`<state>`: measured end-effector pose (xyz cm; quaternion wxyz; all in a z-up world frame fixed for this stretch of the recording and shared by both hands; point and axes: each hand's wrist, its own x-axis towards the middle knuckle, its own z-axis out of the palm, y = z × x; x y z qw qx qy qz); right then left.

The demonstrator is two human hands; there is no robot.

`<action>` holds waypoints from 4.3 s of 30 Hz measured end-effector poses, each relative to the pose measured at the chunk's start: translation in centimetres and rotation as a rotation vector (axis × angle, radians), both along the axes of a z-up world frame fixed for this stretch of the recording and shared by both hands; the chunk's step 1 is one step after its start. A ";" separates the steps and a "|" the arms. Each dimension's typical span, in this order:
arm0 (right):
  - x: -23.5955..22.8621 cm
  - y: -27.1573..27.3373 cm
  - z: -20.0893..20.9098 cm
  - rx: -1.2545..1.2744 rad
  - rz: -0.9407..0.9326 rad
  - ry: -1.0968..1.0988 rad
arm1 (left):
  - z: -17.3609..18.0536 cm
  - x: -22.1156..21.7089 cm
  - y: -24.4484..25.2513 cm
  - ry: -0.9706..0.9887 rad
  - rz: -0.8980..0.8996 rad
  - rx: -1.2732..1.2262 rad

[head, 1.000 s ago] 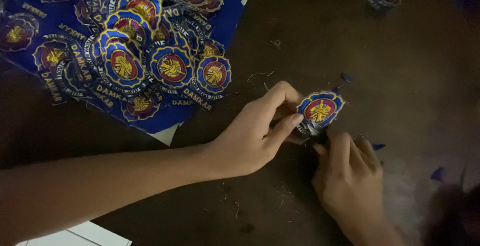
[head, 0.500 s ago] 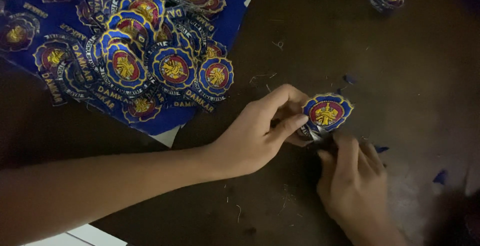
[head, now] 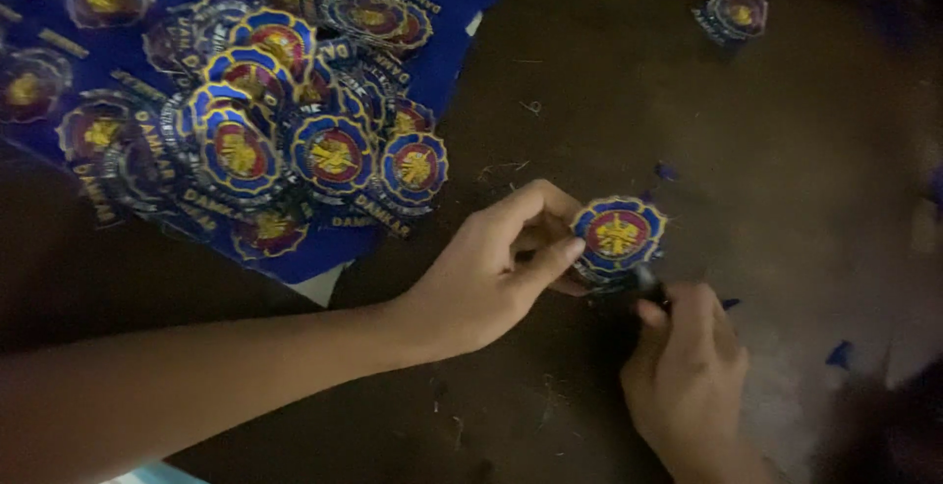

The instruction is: Trimming excess fabric from the edges of embroidered patches using scissors

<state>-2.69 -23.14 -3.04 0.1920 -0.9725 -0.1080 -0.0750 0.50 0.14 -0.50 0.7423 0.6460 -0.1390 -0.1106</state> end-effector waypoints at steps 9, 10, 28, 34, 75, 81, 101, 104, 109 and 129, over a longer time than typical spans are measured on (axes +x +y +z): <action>0.7 1.3 3.1 0.356 0.099 -0.032 | 0.2 0.1 -0.2 -0.017 0.022 -0.001; 0.7 1.0 2.9 0.356 0.099 -0.038 | 0.3 0.0 -0.3 -0.022 0.021 0.000; 0.1 0.6 2.3 0.345 0.031 0.117 | 1.1 0.0 0.3 0.085 -0.048 -0.095; 0.1 1.4 1.5 0.089 -0.032 0.010 | 1.0 0.3 0.4 0.079 -0.037 -0.067; -0.7 1.9 1.4 -0.213 0.073 -0.232 | 2.0 -0.8 0.0 -0.249 0.126 0.251; -0.6 1.7 1.6 -0.304 0.117 -0.281 | 1.5 -0.6 0.1 -0.220 0.101 0.220; -0.9 1.9 1.5 -0.316 0.107 -0.284 | 1.0 -0.5 0.2 -0.232 0.052 0.173; -1.0 2.2 1.8 -0.354 0.068 -0.322 | 1.1 -0.4 0.2 -0.219 0.071 0.165; -1.1 2.1 1.9 -0.383 0.056 -0.271 | 0.8 -0.4 0.2 -0.238 0.058 0.169; 0.0 1.3 0.7 -0.247 0.074 -0.151 | 1.3 -0.7 0.1 -0.111 0.014 0.153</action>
